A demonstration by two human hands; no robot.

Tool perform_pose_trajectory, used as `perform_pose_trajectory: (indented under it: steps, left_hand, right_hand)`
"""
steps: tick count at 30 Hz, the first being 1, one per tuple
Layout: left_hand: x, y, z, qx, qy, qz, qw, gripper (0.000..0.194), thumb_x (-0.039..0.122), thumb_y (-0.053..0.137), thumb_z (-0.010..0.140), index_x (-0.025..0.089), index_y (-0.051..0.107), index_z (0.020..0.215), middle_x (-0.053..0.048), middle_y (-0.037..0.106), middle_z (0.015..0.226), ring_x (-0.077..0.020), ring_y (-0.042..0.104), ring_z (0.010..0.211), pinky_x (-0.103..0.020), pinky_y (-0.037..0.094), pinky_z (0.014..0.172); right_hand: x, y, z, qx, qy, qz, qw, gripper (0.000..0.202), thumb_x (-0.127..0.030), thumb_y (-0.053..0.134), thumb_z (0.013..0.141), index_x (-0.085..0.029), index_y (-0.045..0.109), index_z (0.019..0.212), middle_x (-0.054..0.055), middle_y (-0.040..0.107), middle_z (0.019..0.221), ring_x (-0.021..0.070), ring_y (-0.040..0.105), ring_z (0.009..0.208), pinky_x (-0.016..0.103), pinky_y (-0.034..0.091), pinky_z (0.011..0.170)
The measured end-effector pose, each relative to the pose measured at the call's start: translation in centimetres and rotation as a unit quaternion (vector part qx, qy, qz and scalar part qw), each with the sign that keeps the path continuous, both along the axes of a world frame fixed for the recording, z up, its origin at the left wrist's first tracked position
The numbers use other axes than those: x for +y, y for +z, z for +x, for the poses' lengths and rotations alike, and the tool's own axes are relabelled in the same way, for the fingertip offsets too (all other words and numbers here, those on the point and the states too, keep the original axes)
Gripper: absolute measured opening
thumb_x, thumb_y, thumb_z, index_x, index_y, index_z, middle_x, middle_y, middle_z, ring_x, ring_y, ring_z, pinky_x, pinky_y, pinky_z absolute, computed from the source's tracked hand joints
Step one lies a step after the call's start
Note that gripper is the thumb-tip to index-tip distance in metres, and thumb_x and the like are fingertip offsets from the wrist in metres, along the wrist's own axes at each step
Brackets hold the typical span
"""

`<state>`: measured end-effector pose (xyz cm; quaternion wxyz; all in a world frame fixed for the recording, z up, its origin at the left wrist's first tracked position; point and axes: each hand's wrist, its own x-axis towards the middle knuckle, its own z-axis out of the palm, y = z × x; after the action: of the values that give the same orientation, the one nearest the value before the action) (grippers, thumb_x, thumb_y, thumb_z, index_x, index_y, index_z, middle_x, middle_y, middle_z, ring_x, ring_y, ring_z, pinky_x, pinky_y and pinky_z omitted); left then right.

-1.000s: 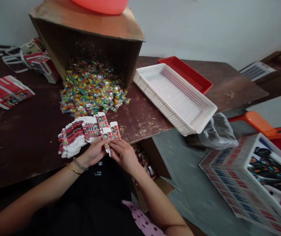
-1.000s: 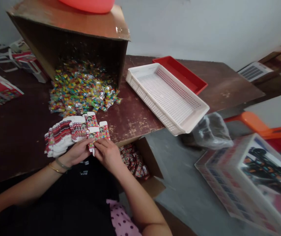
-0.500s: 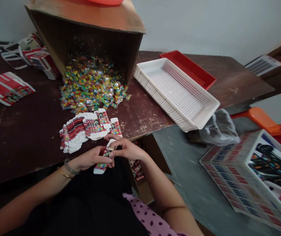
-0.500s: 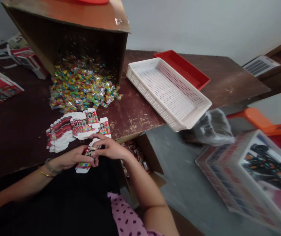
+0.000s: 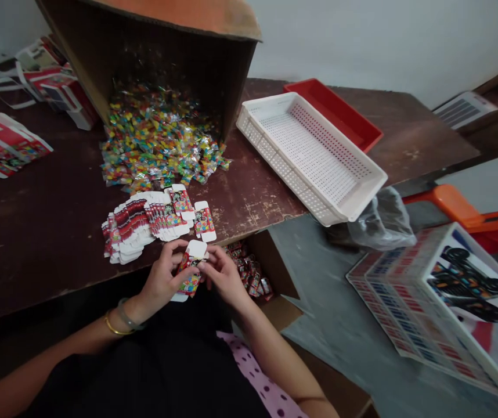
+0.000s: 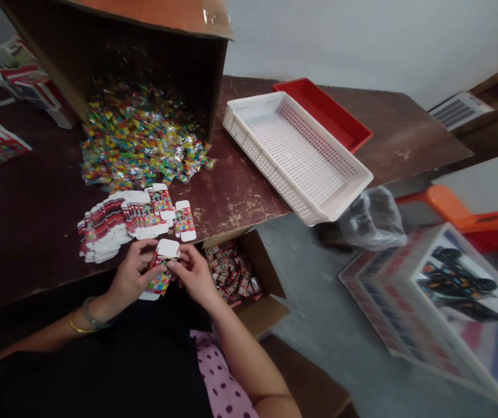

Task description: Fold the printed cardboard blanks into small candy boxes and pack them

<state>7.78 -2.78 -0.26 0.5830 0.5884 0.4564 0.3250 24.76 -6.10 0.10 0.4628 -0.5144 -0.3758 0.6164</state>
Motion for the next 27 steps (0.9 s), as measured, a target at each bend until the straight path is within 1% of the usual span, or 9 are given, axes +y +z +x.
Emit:
perform_pose_trajectory:
  steps: [4,9,13,15,18,20,22,24,27]
  left_hand:
    - [-0.7,-0.3,-1.0,-0.027,-0.032,-0.023,0.999,0.034,0.033,0.064,0.087,0.021,0.049,0.115,-0.004,0.074,0.091,-0.0205,0.072,0.082,-0.031,0.055,0.074]
    - [-2.7,-0.8,-2.9,-0.013,-0.066,-0.073,0.995,0.027,0.029,0.066,0.084,0.021,0.058,0.109,0.0,0.073,0.082,-0.0181,0.071,0.077,-0.029,0.055,0.072]
    - [-4.2,-1.0,-4.3,0.04,-0.136,-0.071,0.987,0.021,0.028,0.067,0.083,0.022,0.068,0.103,0.0,0.074,0.081,-0.0181,0.07,0.077,-0.027,0.053,0.073]
    - [-4.5,-0.8,-4.7,0.061,-0.171,-0.055,0.982,0.013,0.028,0.065,0.084,0.022,0.072,0.093,-0.001,0.075,0.085,-0.0186,0.069,0.08,-0.027,0.051,0.076]
    - [-4.6,-0.3,-4.9,0.047,-0.14,-0.085,0.985,0.011,0.029,0.065,0.085,0.021,0.072,0.083,-0.001,0.073,0.08,-0.0174,0.065,0.076,-0.026,0.048,0.073]
    - [-4.5,0.0,-4.8,-0.017,-0.072,-0.184,0.98,0.013,0.027,0.066,0.083,0.022,0.069,0.094,0.001,0.072,0.08,-0.0173,0.065,0.077,-0.026,0.048,0.072]
    - [-4.4,0.1,-4.6,-0.101,-0.028,-0.325,0.94,0.032,0.022,0.064,0.081,0.026,0.062,0.112,0.0,0.073,0.089,-0.0193,0.066,0.083,-0.03,0.049,0.077]
    - [-4.2,0.1,-4.5,-0.16,-0.028,-0.442,0.882,0.045,0.017,0.059,0.078,0.026,0.059,0.122,-0.003,0.074,0.103,-0.0225,0.067,0.093,-0.035,0.049,0.083]
    - [-4.0,-0.2,-4.7,-0.193,-0.038,-0.501,0.843,0.041,0.014,0.057,0.076,0.019,0.067,0.116,-0.008,0.073,0.115,-0.0257,0.064,0.108,-0.038,0.044,0.095]
  right_hand:
    - [-0.8,-0.6,-0.5,0.043,0.002,-0.041,0.998,0.035,-0.044,0.074,0.075,-0.017,0.063,0.095,-0.003,0.059,0.069,0.0071,0.05,0.05,0.017,0.038,0.042]
    - [-3.2,-1.2,-0.7,0.133,0.02,-0.123,0.983,0.041,-0.053,0.064,0.083,-0.013,0.067,0.079,-0.001,0.058,0.061,0.0057,0.049,0.047,0.016,0.041,0.042]
    - [-4.4,-2.4,-1.1,0.263,0.102,-0.247,0.927,0.044,-0.038,0.084,0.065,-0.015,0.07,0.099,0.0,0.065,0.079,0.0049,0.053,0.054,0.016,0.046,0.048]
    - [-4.4,-2.9,-1.4,0.252,0.132,-0.259,0.923,0.051,-0.034,0.088,0.057,-0.015,0.07,0.1,0.0,0.066,0.082,0.0059,0.056,0.057,0.016,0.046,0.048]
    - [-4.2,-3.1,-1.9,0.152,0.143,-0.184,0.961,0.043,-0.04,0.086,0.06,-0.015,0.073,0.092,0.0,0.065,0.079,0.0075,0.055,0.056,0.02,0.046,0.05]
    - [-4.3,-2.7,-2.5,0.044,0.121,-0.078,0.989,0.034,-0.044,0.079,0.07,-0.016,0.075,0.088,0.001,0.064,0.079,0.0102,0.057,0.062,0.023,0.048,0.058]
    - [-4.7,-2.0,-3.2,-0.051,0.092,0.025,0.994,0.029,-0.045,0.067,0.084,-0.017,0.077,0.087,0.003,0.064,0.081,0.0129,0.059,0.072,0.026,0.048,0.068]
    - [-5.2,-1.4,-3.8,-0.101,0.08,0.076,0.989,0.034,-0.042,0.054,0.093,-0.018,0.078,0.088,0.005,0.066,0.084,0.0144,0.061,0.08,0.027,0.048,0.076]
    - [-5.2,-1.0,-4.1,-0.102,0.093,0.066,0.988,0.028,-0.04,0.059,0.091,-0.02,0.078,0.095,0.006,0.069,0.091,0.0155,0.063,0.086,0.027,0.049,0.078]
